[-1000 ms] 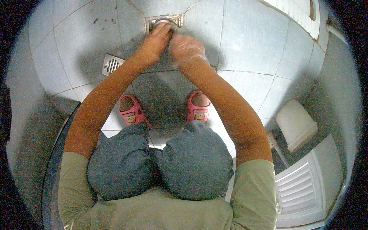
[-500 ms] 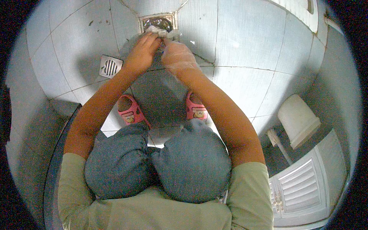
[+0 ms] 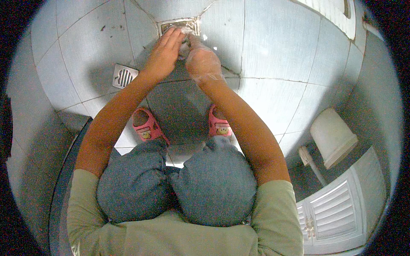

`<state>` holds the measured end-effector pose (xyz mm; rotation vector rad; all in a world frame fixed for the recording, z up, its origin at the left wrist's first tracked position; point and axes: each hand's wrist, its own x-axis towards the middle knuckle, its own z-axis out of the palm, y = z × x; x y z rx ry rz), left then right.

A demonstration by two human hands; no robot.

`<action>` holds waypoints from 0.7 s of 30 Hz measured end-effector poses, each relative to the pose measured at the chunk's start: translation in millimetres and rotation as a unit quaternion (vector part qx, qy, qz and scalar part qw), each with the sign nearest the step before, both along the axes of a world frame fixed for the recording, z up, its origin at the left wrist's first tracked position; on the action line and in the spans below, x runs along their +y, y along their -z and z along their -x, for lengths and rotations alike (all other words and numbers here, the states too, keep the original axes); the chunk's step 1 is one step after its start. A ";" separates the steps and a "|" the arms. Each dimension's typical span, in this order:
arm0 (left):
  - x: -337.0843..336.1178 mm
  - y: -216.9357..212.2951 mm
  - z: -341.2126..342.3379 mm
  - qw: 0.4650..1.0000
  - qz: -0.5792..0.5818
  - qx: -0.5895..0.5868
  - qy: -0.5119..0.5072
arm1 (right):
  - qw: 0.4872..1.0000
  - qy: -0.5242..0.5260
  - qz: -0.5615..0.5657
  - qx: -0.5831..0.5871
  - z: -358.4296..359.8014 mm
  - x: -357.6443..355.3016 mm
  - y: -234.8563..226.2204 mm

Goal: The person uses a squeegee to push water on the tiled floor toward a drain. They then squat, remove the drain cover, and clean the accumulated debris from the cover using a tissue and chopsticks. Finally, they wipe the drain area with the tissue.

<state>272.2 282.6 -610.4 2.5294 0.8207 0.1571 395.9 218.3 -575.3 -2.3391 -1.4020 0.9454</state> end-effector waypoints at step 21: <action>-10.9 -10.4 16.4 0.995 -0.097 0.026 -0.011 | 0.969 -0.216 0.116 0.031 -16.4 24.4 -10.5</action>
